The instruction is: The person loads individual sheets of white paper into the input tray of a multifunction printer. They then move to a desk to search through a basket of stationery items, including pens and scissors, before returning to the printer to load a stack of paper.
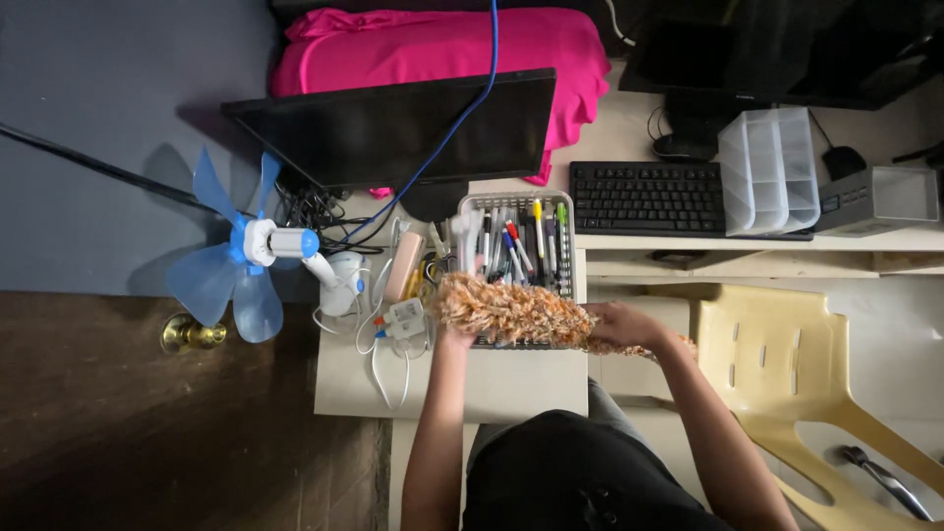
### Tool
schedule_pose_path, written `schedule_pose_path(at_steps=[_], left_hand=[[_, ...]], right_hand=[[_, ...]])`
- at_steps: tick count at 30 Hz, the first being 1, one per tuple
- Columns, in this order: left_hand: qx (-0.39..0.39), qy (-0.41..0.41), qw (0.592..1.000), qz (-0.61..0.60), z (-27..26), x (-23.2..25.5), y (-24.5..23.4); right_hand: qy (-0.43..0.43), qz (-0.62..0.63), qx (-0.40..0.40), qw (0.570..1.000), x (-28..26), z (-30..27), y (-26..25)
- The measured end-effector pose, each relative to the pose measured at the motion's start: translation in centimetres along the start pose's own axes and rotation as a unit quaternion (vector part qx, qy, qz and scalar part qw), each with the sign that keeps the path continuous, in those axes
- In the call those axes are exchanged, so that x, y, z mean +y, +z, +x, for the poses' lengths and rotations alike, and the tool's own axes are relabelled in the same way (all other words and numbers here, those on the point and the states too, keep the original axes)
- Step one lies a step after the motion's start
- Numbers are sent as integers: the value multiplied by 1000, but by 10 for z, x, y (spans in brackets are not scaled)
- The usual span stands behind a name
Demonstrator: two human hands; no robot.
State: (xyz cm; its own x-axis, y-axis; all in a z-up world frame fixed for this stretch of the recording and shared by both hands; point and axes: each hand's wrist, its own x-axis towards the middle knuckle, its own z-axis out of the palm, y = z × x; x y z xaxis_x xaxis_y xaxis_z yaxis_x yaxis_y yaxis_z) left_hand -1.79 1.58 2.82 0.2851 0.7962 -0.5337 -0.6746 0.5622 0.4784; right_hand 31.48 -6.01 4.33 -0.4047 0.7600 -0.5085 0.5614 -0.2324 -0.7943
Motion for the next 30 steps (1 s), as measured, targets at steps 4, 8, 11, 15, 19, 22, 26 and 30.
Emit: schedule_pose_path(at_steps=[4,8,11,15,19,22,26,30], left_hand=[[143,72,979,127,34,2,-89],[233,234,717,614,57,0,-159],[227,361,544,722,21,22,-92],[220,368,453,781,-10,24,-13],[88,108,712,688,-13,4,11],[-58,2,571,819,-1,-18,-1],[-142,-44,473,868,1,-33,-16],[-115,120,487,857,37,-85,-117]], right_hand=[[22,30,-8,999,-17,-10,-7],[167,119,125,971,-10,-12,-12],[167,104,211,957,14,-12,-11],[182,138,230,946,22,-19,-7],[186,117,234,947,24,-22,4],[188,193,229,935,18,-24,8],[182,165,226,942,18,-28,9],[196,154,229,941,19,-29,9]])
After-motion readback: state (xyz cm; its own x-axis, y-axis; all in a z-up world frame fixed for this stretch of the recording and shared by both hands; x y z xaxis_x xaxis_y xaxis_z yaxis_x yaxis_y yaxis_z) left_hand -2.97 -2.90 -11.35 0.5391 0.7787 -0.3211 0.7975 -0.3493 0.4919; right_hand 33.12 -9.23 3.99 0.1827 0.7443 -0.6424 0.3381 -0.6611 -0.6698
